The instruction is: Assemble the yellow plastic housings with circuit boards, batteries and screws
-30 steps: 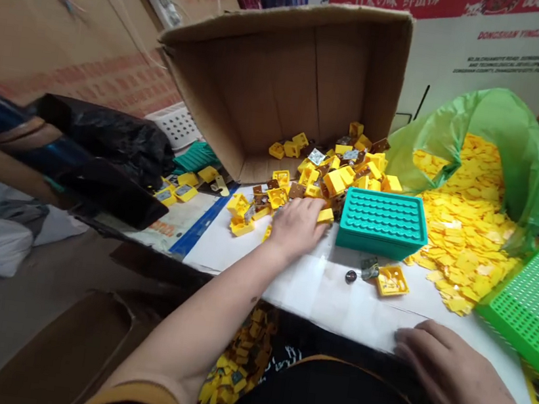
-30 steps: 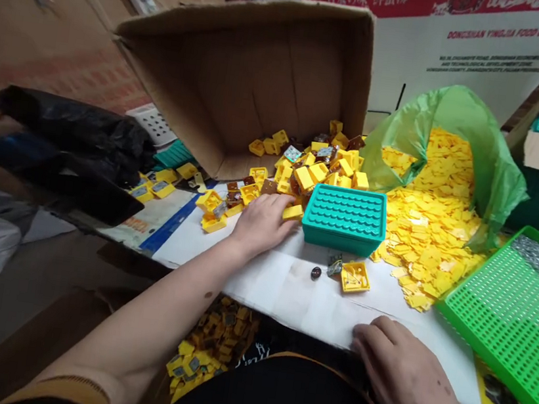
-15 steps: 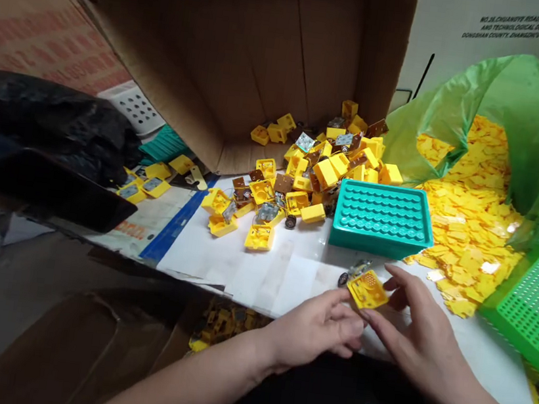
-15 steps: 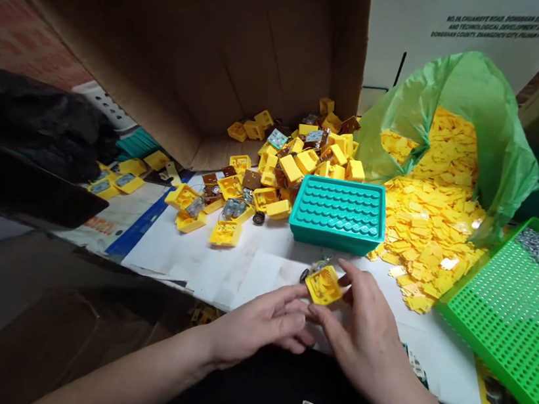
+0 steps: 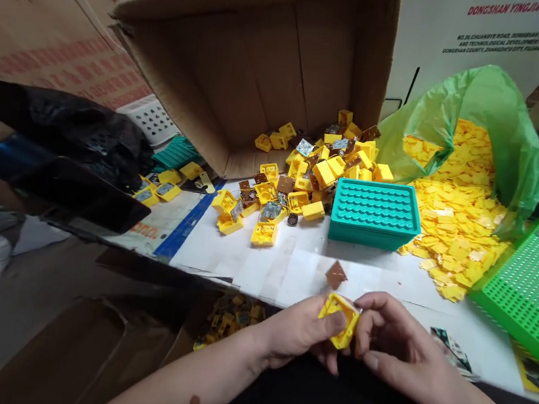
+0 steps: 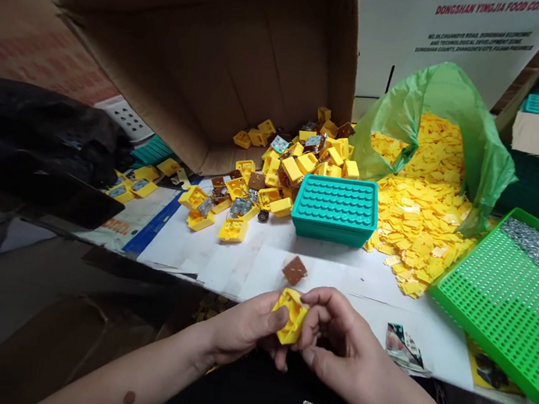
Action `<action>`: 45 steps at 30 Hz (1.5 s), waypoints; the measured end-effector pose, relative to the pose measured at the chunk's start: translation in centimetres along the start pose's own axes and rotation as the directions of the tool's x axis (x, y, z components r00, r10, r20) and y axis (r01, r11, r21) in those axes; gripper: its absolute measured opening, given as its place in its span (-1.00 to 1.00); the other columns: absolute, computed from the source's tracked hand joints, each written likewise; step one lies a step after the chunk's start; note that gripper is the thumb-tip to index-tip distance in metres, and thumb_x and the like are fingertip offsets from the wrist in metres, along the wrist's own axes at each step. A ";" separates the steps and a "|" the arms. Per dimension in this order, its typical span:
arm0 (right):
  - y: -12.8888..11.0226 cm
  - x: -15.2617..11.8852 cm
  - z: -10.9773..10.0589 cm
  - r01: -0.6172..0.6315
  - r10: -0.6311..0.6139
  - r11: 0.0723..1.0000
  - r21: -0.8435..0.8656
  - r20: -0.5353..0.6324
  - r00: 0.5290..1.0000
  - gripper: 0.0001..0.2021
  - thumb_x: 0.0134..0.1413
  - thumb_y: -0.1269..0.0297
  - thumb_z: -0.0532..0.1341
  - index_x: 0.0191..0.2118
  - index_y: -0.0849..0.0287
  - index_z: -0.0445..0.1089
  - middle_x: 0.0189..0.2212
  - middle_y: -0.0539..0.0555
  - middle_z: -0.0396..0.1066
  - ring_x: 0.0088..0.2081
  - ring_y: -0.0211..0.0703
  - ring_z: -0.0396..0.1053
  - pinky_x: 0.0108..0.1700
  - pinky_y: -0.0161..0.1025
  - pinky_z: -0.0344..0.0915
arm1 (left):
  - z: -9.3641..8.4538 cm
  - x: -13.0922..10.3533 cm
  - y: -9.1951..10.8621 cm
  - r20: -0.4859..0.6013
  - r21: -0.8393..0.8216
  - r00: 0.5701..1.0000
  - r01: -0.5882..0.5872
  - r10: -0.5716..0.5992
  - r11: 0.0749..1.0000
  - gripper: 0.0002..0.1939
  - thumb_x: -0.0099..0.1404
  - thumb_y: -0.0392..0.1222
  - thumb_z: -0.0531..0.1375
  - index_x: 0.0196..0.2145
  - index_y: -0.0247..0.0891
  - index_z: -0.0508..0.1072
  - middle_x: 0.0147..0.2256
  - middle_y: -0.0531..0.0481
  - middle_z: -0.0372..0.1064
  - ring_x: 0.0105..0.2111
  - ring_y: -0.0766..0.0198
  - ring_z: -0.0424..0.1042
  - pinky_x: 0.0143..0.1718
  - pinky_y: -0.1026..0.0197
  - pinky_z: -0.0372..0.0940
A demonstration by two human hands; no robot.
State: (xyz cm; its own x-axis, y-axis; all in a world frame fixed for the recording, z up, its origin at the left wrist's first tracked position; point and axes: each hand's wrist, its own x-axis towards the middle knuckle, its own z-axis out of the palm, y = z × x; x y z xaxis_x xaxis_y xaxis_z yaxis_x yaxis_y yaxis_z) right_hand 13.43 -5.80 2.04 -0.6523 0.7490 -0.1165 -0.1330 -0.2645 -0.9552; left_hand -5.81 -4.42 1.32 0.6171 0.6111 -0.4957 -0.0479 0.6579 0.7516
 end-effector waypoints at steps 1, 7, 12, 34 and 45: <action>0.0 0.1 -0.3 -0.024 0.025 0.999 -0.024 0.025 0.999 -0.72 0.13 0.27 0.14 -0.04 0.07 0.13 -0.40 -0.03 0.24 -0.36 -0.35 0.24 -0.30 -0.38 0.23 | 0.0 -0.3 -0.1 -0.015 -0.030 1.000 -0.016 0.015 0.999 -0.46 0.02 0.24 0.20 -0.29 -0.31 0.30 -0.45 0.04 0.30 -0.60 0.46 0.32 -0.58 0.38 0.28; -0.5 3.0 -2.9 -0.030 -0.190 0.719 -0.694 -0.238 0.953 -0.80 0.15 0.23 0.06 -0.19 0.17 0.34 -0.37 0.07 0.33 -0.35 -0.24 0.31 -0.32 -0.30 0.27 | -0.6 -1.8 0.0 -0.178 -0.075 0.981 0.070 -0.083 0.995 -0.59 0.08 -0.09 0.26 -0.13 -0.24 0.29 -0.46 0.12 0.21 -0.58 0.47 0.29 -0.57 0.33 0.36; 0.0 7.0 -1.6 0.039 -0.166 0.136 -0.990 0.016 0.986 -0.81 0.18 0.28 0.05 -0.18 0.13 0.36 -0.35 0.08 0.29 -0.34 -0.22 0.29 -0.33 -0.31 0.23 | -1.4 -2.6 -0.3 -0.215 -0.092 0.972 0.079 -0.097 0.993 -0.62 0.13 -0.14 0.22 -0.09 -0.20 0.29 -0.44 0.12 0.21 -0.57 0.47 0.30 -0.58 0.35 0.35; 1.9 -3.0 -4.8 -0.314 -0.327 0.132 -0.940 -0.340 0.882 -0.70 0.20 0.14 0.02 -0.16 0.18 0.41 -0.33 0.14 0.33 -0.35 -0.16 0.35 -0.30 -0.21 0.27 | 2.1 2.6 1.5 -0.039 -0.289 0.985 0.152 -0.171 0.945 -0.52 0.07 -0.31 0.26 -0.05 -0.26 0.21 -0.11 -0.20 0.37 -0.37 0.26 0.52 -0.38 0.37 0.39; 0.7 -2.9 -3.5 -0.152 -0.206 0.843 -0.516 -0.570 0.795 -0.77 0.05 0.12 0.19 -0.26 0.15 0.44 -0.39 0.07 0.41 -0.38 -0.21 0.38 -0.39 -0.29 0.33 | 3.8 3.0 0.7 -0.148 -0.223 0.989 -0.016 -0.017 0.975 -0.41 -0.04 -0.45 0.26 -0.06 -0.20 0.16 -0.25 -0.01 0.38 -0.30 0.33 0.44 -0.20 0.27 0.26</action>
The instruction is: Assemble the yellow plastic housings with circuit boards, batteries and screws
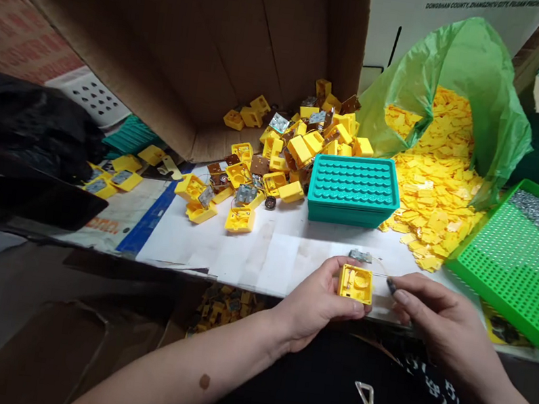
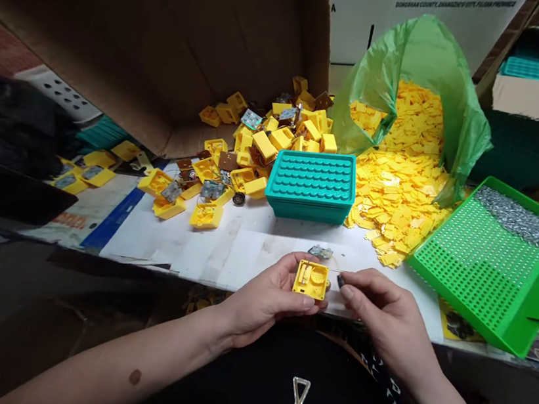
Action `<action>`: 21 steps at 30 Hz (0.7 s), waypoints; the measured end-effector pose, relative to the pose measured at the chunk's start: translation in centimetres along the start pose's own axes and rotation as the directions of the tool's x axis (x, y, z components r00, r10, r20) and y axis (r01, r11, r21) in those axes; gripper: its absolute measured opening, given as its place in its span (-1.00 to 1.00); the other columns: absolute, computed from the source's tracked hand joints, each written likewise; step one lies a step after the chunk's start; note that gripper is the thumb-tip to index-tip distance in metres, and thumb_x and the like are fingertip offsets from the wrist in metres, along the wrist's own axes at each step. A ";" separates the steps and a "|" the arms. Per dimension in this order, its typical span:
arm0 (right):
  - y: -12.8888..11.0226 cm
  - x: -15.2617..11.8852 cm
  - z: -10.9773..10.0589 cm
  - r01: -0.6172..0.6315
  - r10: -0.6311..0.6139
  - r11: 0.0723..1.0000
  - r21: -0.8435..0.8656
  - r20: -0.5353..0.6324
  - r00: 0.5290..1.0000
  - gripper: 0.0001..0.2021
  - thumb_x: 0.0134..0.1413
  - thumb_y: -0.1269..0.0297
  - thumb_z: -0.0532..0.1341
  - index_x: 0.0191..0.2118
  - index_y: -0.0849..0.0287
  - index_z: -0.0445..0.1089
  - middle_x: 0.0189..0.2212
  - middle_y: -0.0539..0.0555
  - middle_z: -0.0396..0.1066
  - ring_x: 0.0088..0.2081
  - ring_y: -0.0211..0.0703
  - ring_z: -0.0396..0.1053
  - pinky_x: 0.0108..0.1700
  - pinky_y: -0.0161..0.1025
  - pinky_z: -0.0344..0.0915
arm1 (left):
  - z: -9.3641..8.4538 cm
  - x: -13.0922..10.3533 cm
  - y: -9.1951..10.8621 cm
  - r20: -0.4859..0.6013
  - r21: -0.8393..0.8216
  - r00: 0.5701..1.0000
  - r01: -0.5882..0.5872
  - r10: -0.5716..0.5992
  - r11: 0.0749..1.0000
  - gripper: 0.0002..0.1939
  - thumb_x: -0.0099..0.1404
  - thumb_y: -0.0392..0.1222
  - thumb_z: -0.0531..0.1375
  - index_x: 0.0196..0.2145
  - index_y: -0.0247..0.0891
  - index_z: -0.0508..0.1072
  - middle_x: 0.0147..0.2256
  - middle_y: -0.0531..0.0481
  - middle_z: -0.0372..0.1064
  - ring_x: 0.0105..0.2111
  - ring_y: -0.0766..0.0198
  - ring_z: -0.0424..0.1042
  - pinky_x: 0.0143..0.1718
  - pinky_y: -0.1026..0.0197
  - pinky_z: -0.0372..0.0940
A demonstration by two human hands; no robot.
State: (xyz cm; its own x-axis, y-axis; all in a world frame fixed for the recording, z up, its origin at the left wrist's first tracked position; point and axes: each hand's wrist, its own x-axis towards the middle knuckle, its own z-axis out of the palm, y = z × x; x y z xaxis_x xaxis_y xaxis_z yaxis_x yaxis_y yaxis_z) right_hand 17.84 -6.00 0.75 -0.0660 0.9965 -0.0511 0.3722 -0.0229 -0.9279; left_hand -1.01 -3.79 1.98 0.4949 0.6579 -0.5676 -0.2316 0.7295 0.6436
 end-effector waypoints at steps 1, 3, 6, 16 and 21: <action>-0.2 -0.1 0.3 -0.011 0.008 0.998 0.059 0.052 0.999 -0.78 0.05 0.13 0.19 -0.26 0.15 0.45 -0.40 0.06 0.40 -0.37 -0.21 0.38 -0.39 -0.30 0.33 | 0.2 0.2 -0.2 0.004 0.020 0.999 -0.047 0.047 0.999 -0.41 -0.05 -0.46 0.26 -0.07 -0.21 0.16 -0.26 0.00 0.37 -0.29 0.34 0.41 -0.19 0.26 0.25; -0.5 -0.4 1.0 0.047 -0.050 0.998 0.037 0.081 0.995 -0.80 0.06 0.18 0.19 -0.24 0.14 0.45 -0.41 0.06 0.37 -0.36 -0.22 0.36 -0.35 -0.29 0.32 | 0.4 0.5 -0.7 0.005 0.084 0.992 -0.127 0.127 0.988 -0.44 -0.04 -0.44 0.25 -0.08 -0.21 0.17 -0.27 0.02 0.35 -0.28 0.35 0.37 -0.18 0.25 0.22; -0.5 -0.6 1.9 0.162 -0.157 0.979 -0.125 0.047 0.986 -0.81 0.09 0.26 0.16 -0.19 0.14 0.44 -0.43 0.06 0.31 -0.37 -0.23 0.32 -0.35 -0.27 0.30 | 0.6 0.7 -1.3 -0.015 0.204 0.978 -0.203 0.210 0.958 -0.49 0.02 -0.38 0.24 -0.08 -0.19 0.17 -0.27 0.04 0.31 -0.30 0.35 0.34 -0.23 0.26 0.20; -1.1 -0.6 2.0 0.272 -0.281 0.944 -0.186 -0.020 0.960 -0.83 0.11 0.31 0.14 -0.16 0.14 0.36 -0.34 0.09 0.31 -0.34 -0.24 0.34 -0.33 -0.27 0.33 | 0.4 0.2 -0.7 0.073 0.213 0.977 -0.211 0.199 0.954 -0.52 -0.01 -0.35 0.26 -0.13 -0.23 0.20 -0.27 0.02 0.28 -0.28 0.33 0.31 -0.24 0.26 0.20; -1.2 -0.7 1.8 0.167 -0.167 0.985 -0.037 0.019 0.986 -0.84 0.12 0.25 0.15 -0.18 0.13 0.35 -0.29 0.08 0.37 -0.27 -0.21 0.37 -0.26 -0.28 0.36 | -0.4 -0.4 0.0 0.099 0.064 0.993 -0.071 0.065 0.995 -0.49 -0.04 -0.33 0.24 -0.10 -0.22 0.21 -0.26 0.00 0.29 -0.40 0.34 0.36 -0.44 0.31 0.22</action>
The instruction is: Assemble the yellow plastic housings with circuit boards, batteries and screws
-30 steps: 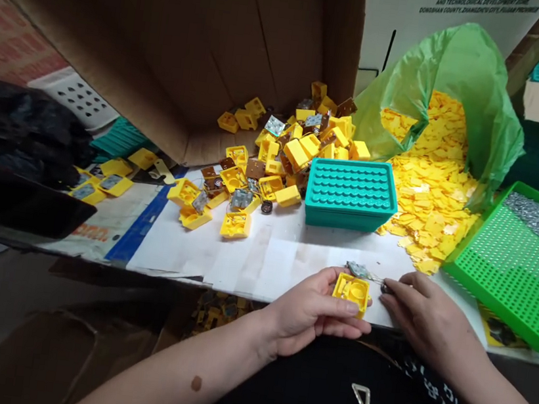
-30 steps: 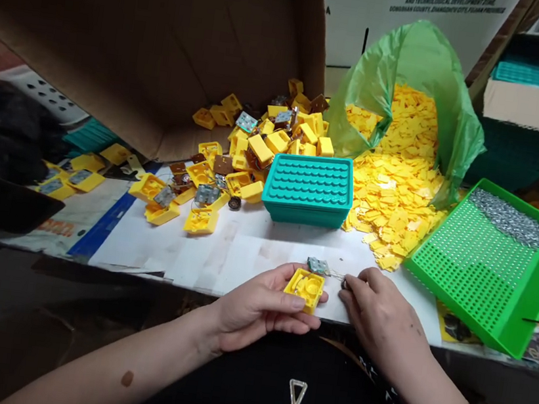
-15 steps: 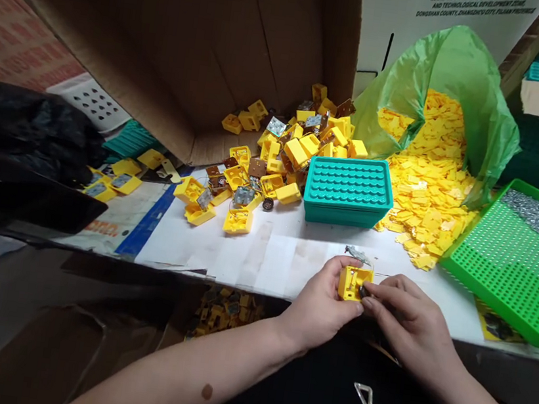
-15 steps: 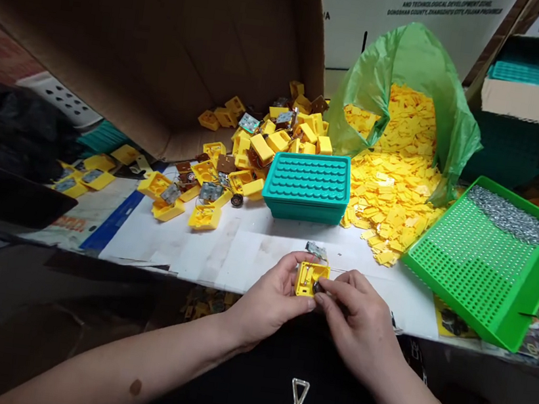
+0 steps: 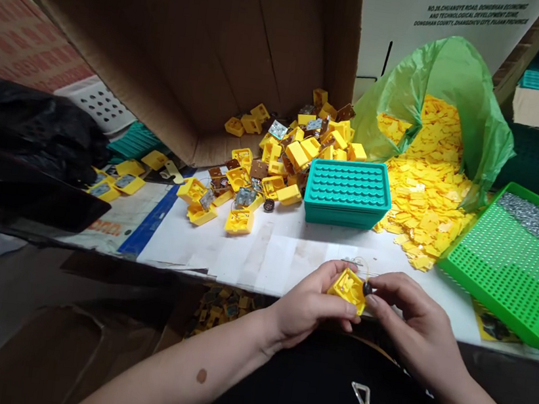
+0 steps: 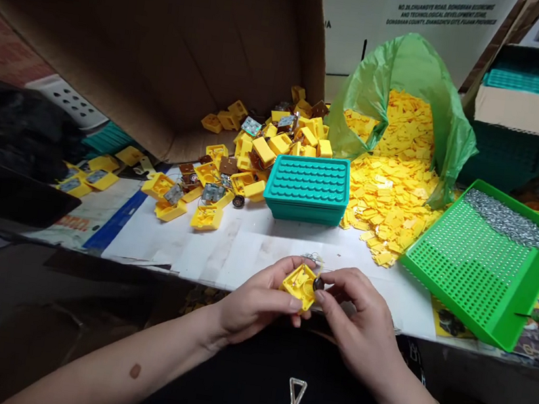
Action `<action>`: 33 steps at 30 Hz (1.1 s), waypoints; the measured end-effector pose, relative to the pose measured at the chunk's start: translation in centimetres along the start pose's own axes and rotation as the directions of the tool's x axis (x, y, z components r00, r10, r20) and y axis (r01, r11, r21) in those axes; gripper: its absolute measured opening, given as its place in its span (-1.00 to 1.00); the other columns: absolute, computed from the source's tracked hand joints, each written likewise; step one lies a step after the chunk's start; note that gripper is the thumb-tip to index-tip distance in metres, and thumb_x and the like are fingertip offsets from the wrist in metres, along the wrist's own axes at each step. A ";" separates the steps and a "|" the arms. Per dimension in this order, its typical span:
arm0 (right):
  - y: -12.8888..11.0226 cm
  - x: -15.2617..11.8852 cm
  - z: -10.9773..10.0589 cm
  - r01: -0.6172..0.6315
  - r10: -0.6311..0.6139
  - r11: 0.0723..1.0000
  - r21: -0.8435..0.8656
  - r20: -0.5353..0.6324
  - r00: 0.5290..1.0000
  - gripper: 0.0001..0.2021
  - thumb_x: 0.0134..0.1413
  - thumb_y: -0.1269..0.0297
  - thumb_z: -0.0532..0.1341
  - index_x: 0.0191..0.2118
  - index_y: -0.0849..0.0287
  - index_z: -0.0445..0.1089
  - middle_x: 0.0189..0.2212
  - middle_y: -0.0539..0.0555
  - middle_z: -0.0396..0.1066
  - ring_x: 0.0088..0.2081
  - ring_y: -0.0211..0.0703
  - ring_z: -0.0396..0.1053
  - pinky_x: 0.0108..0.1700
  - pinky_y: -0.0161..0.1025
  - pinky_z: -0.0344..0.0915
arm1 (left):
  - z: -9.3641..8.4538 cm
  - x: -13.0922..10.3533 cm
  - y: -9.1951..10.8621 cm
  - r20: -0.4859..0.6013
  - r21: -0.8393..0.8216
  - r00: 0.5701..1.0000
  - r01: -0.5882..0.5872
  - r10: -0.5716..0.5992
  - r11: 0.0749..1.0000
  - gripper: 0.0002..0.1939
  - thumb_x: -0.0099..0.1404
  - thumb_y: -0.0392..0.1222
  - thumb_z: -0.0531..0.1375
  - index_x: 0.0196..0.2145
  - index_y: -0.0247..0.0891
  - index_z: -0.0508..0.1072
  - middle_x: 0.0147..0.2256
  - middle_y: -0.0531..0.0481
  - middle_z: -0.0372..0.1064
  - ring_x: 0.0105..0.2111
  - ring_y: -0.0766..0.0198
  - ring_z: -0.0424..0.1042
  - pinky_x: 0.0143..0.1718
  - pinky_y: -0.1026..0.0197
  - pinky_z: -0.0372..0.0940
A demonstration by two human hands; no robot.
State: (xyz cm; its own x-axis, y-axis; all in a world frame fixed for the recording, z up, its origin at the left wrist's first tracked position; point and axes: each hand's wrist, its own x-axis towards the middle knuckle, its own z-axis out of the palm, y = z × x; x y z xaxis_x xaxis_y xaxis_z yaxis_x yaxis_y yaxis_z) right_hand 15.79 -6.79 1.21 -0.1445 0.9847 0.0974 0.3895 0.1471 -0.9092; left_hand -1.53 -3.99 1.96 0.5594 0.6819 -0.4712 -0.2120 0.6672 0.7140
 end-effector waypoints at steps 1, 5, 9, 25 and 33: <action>0.0 0.0 0.0 -0.001 0.002 1.000 -0.021 0.041 0.999 -0.83 0.13 0.25 0.14 -0.17 0.13 0.36 -0.29 0.08 0.37 -0.27 -0.21 0.37 -0.24 -0.26 0.35 | -0.2 0.0 0.0 -0.004 -0.021 1.000 0.013 -0.013 1.000 -0.49 -0.04 -0.34 0.23 -0.10 -0.22 0.22 -0.28 0.01 0.30 -0.45 0.37 0.35 -0.48 0.33 0.19; 0.1 -0.1 0.2 0.035 -0.025 0.993 -0.115 0.089 0.996 -0.82 0.15 0.27 0.11 -0.16 0.12 0.38 -0.32 0.09 0.34 -0.27 -0.21 0.35 -0.23 -0.23 0.34 | -0.3 0.2 -0.1 -0.031 -0.037 0.999 0.039 -0.040 0.999 -0.46 -0.07 -0.39 0.18 -0.06 -0.23 0.27 -0.29 0.01 0.32 -0.46 0.41 0.31 -0.50 0.36 0.14; 0.3 -0.2 0.6 0.119 -0.116 0.967 -0.227 0.024 0.993 -0.82 0.16 0.30 0.08 -0.17 0.16 0.38 -0.33 0.12 0.34 -0.29 -0.20 0.35 -0.28 -0.23 0.34 | 0.1 0.4 -0.3 -0.058 -0.047 0.998 0.013 -0.015 0.999 -0.37 -0.04 -0.42 0.16 0.04 -0.21 0.24 -0.24 0.01 0.32 -0.32 0.36 0.33 -0.27 0.28 0.22; -1.1 0.4 0.8 0.165 -0.085 0.664 -0.729 0.146 0.986 -0.81 0.12 0.35 0.02 -0.36 0.15 0.37 -0.46 0.05 0.33 -0.47 -0.18 0.31 -0.49 -0.28 0.06 | 0.1 0.9 -1.5 -0.090 0.200 0.985 -0.125 0.146 0.972 -0.42 0.07 -0.37 0.15 0.08 -0.20 0.22 0.04 -0.11 0.24 -0.01 0.13 0.29 -0.01 0.11 0.22; -0.9 0.9 -0.1 0.250 -0.239 0.858 -0.449 0.081 0.967 -0.72 0.12 0.47 0.02 -0.09 0.17 0.34 -0.33 0.10 0.33 -0.35 -0.22 0.33 -0.36 -0.30 0.25 | 0.9 0.7 0.2 -0.232 -0.088 0.972 -0.053 0.031 0.995 -0.51 -0.01 -0.44 0.20 -0.09 -0.23 0.26 -0.27 -0.01 0.38 -0.36 0.33 0.41 -0.29 0.22 0.31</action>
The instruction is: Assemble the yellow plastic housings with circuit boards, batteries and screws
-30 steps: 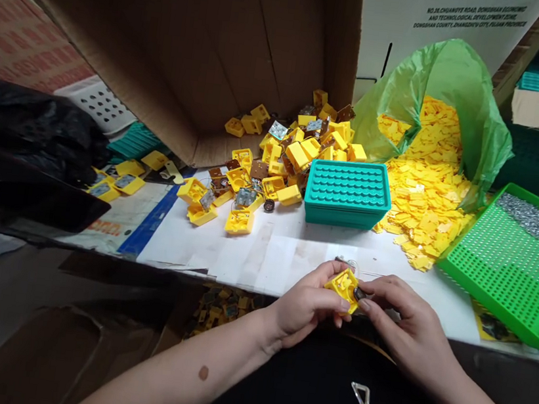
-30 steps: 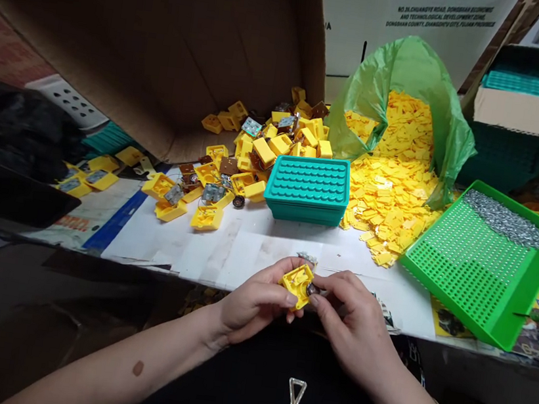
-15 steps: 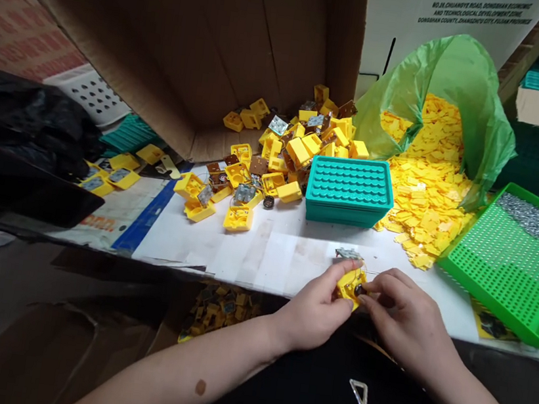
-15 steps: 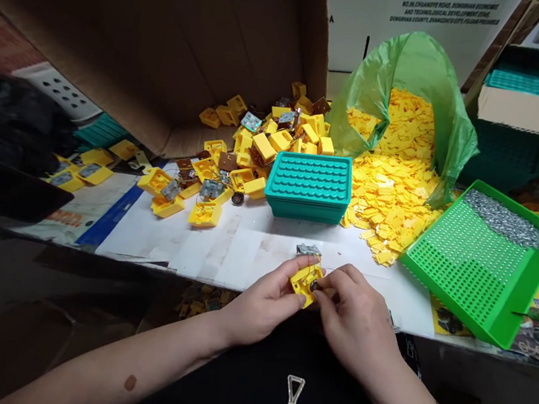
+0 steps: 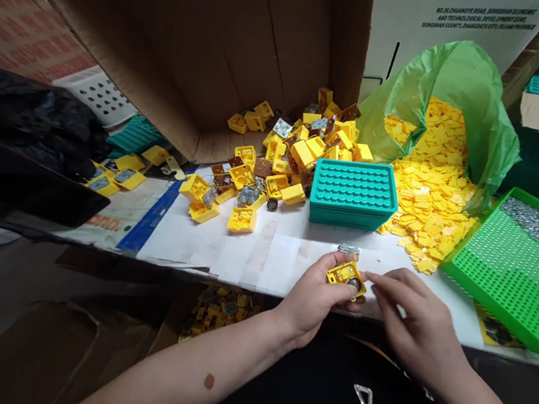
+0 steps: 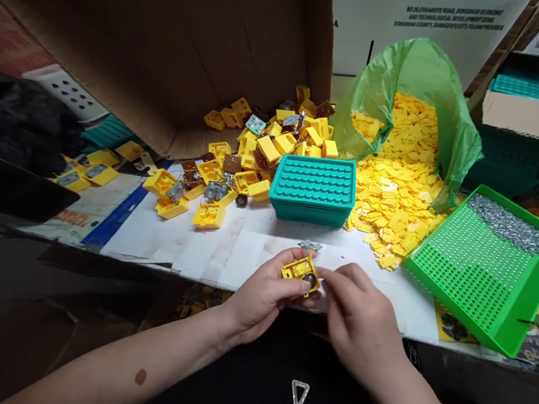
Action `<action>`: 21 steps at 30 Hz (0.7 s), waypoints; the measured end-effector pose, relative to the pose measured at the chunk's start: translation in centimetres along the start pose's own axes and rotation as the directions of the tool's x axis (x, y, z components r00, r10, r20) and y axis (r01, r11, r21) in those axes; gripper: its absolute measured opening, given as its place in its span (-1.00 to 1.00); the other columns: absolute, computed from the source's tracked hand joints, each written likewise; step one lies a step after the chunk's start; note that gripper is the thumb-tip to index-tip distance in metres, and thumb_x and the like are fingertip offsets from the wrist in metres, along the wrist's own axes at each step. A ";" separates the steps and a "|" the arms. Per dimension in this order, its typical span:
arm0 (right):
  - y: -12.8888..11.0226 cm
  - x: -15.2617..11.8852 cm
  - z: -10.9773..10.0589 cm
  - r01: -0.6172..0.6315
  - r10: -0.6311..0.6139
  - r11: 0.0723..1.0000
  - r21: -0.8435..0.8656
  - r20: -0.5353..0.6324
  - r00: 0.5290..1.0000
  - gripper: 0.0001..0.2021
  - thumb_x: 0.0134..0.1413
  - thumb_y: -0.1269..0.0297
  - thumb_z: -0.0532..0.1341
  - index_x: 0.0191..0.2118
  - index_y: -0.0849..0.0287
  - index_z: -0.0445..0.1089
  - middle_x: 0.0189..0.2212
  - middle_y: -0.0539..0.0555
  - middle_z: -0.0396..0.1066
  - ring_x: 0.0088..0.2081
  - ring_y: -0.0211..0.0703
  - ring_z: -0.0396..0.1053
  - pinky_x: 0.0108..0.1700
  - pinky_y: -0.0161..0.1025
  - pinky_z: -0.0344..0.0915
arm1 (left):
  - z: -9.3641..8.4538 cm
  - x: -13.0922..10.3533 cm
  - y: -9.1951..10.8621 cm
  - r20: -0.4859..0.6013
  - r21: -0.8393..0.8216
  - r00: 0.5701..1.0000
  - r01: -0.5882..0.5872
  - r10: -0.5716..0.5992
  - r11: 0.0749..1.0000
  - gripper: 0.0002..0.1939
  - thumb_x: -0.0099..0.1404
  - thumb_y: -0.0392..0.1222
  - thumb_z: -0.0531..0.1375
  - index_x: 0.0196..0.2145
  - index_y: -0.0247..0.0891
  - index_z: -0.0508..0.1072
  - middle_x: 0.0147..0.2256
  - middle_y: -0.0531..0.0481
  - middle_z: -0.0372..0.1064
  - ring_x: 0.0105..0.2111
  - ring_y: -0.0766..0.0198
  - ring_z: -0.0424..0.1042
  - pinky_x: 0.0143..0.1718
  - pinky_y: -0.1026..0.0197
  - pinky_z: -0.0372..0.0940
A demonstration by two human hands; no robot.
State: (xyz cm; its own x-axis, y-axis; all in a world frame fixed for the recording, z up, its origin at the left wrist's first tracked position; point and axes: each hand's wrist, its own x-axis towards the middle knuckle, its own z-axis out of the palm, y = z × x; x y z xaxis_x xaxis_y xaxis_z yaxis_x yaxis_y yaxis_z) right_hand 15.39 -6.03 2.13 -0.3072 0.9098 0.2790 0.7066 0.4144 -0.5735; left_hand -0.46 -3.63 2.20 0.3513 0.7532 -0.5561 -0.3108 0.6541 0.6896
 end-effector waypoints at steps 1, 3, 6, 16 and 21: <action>0.5 0.0 -0.1 -0.038 0.043 0.996 0.083 -0.055 0.998 -0.74 0.13 0.46 0.04 -0.09 0.15 0.34 -0.33 0.08 0.33 -0.33 -0.25 0.33 -0.33 -0.32 0.27 | -0.1 -0.1 0.0 0.015 -0.011 1.000 0.016 -0.016 1.000 -0.54 -0.01 -0.42 0.22 -0.11 -0.24 0.27 -0.28 -0.02 0.39 -0.37 0.33 0.43 -0.29 0.23 0.31; 1.6 0.0 -0.2 -0.095 0.113 0.975 0.202 -0.078 0.991 -0.74 0.13 0.43 0.08 -0.06 0.10 0.32 -0.31 0.06 0.32 -0.31 -0.27 0.34 -0.29 -0.33 0.31 | -0.2 -0.5 0.0 0.106 -0.011 0.992 0.066 -0.064 0.998 -0.57 -0.01 -0.39 0.26 -0.15 -0.25 0.28 -0.29 -0.04 0.41 -0.38 0.30 0.46 -0.29 0.23 0.32; 2.9 0.2 -0.2 -0.081 0.064 0.918 0.388 0.057 0.996 -0.57 0.11 0.41 0.13 0.11 -0.03 0.17 -0.10 0.08 0.26 -0.14 -0.23 0.34 -0.16 -0.29 0.35 | -0.6 -1.2 -0.2 0.309 -0.005 0.944 0.120 -0.113 0.993 -0.59 -0.03 -0.35 0.30 -0.20 -0.25 0.30 -0.34 -0.04 0.43 -0.43 0.26 0.49 -0.39 0.26 0.34; 1.7 0.6 -0.8 0.079 -0.085 0.965 0.250 0.016 0.996 -0.68 0.10 0.47 0.10 -0.01 0.08 0.24 -0.25 0.07 0.37 -0.24 -0.26 0.36 -0.22 -0.34 0.35 | -1.3 -0.1 0.1 0.064 0.165 0.995 0.071 -0.082 0.984 -0.59 -0.01 -0.36 0.25 -0.15 -0.21 0.34 -0.28 0.00 0.37 -0.44 0.36 0.44 -0.42 0.30 0.33; 1.5 0.2 0.1 -0.305 0.260 0.781 0.545 0.161 0.952 -0.69 0.11 0.26 0.15 0.00 0.06 0.26 -0.13 0.12 0.34 -0.19 -0.20 0.38 -0.16 -0.23 0.38 | -1.3 0.1 0.1 0.025 0.247 0.992 -0.129 0.127 0.960 -0.67 0.07 -0.35 0.19 -0.15 -0.23 0.38 -0.37 0.04 0.39 -0.41 0.39 0.38 -0.31 0.27 0.29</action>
State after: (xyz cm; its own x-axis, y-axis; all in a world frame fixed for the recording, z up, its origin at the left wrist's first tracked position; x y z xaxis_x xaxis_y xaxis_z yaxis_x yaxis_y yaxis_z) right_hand 16.33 -5.20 1.27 -0.2115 0.9774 -0.0072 0.2984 0.0575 -0.9527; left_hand -1.56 -3.34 1.63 0.3304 0.8284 -0.4523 -0.1258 0.5136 0.8488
